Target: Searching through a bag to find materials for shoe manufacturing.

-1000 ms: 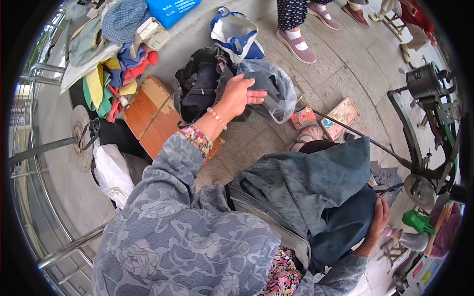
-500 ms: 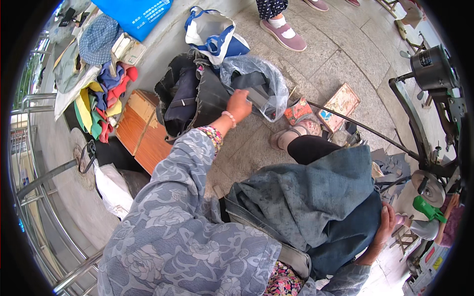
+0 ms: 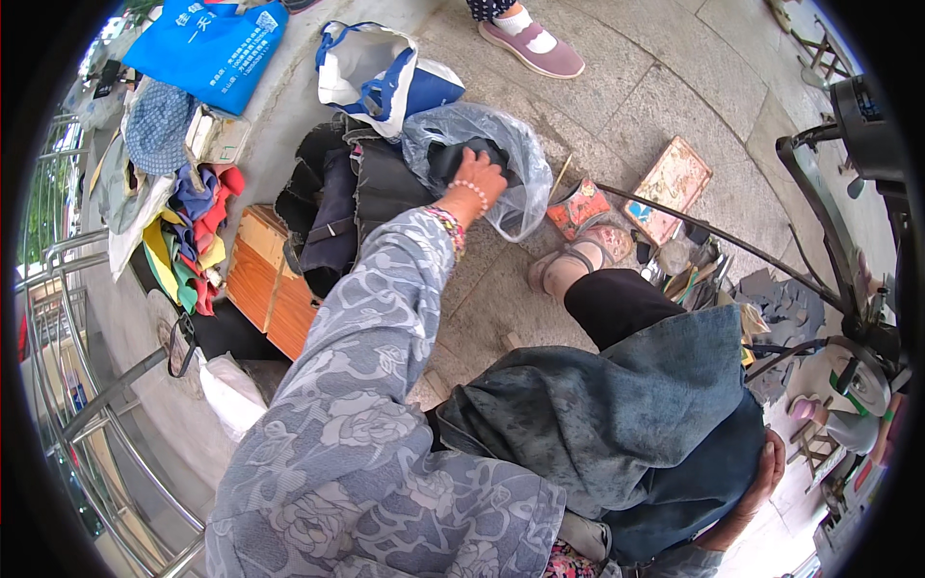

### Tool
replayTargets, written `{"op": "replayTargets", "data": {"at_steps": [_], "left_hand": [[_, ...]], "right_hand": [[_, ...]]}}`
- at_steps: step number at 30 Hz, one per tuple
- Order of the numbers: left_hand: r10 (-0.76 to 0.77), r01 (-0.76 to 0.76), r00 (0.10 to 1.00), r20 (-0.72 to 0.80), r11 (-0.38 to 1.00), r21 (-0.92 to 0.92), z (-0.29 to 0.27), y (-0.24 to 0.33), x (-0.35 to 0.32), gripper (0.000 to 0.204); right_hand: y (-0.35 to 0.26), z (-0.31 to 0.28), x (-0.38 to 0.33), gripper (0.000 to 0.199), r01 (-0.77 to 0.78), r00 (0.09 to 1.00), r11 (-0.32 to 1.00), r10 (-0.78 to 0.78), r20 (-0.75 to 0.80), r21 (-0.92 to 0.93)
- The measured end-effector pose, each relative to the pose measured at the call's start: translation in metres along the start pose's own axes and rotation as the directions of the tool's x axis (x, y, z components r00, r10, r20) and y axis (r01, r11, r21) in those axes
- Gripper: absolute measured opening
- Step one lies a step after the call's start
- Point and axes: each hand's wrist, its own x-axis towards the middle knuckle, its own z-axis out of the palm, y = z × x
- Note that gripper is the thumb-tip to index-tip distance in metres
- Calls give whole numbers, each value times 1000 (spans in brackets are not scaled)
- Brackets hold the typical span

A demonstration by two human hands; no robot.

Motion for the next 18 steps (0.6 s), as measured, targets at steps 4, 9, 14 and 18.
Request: {"op": "replayTargets", "data": {"at_steps": [4,9,14,18], "left_hand": [[-46,43,993,110,999,28,12,-28,-21,22],[-119,126,978,173,992,-30,5,-32,-35,24],[-59,26,985,-160,980,-199,16,-6,-18,30],[108,-165,968,-228,955,-247,-5,27,12,36]], "right_hand": [[0,-3,-2,36,-47,999,999,47,-3,24],[-2,-3,-2,37,0,1000,998,-2,-31,-68],[-7,2,-6,37,-9,997,996,3,-72,-85],[-37,30,-14,36,-62,991,997,58,-120,-37]]}}
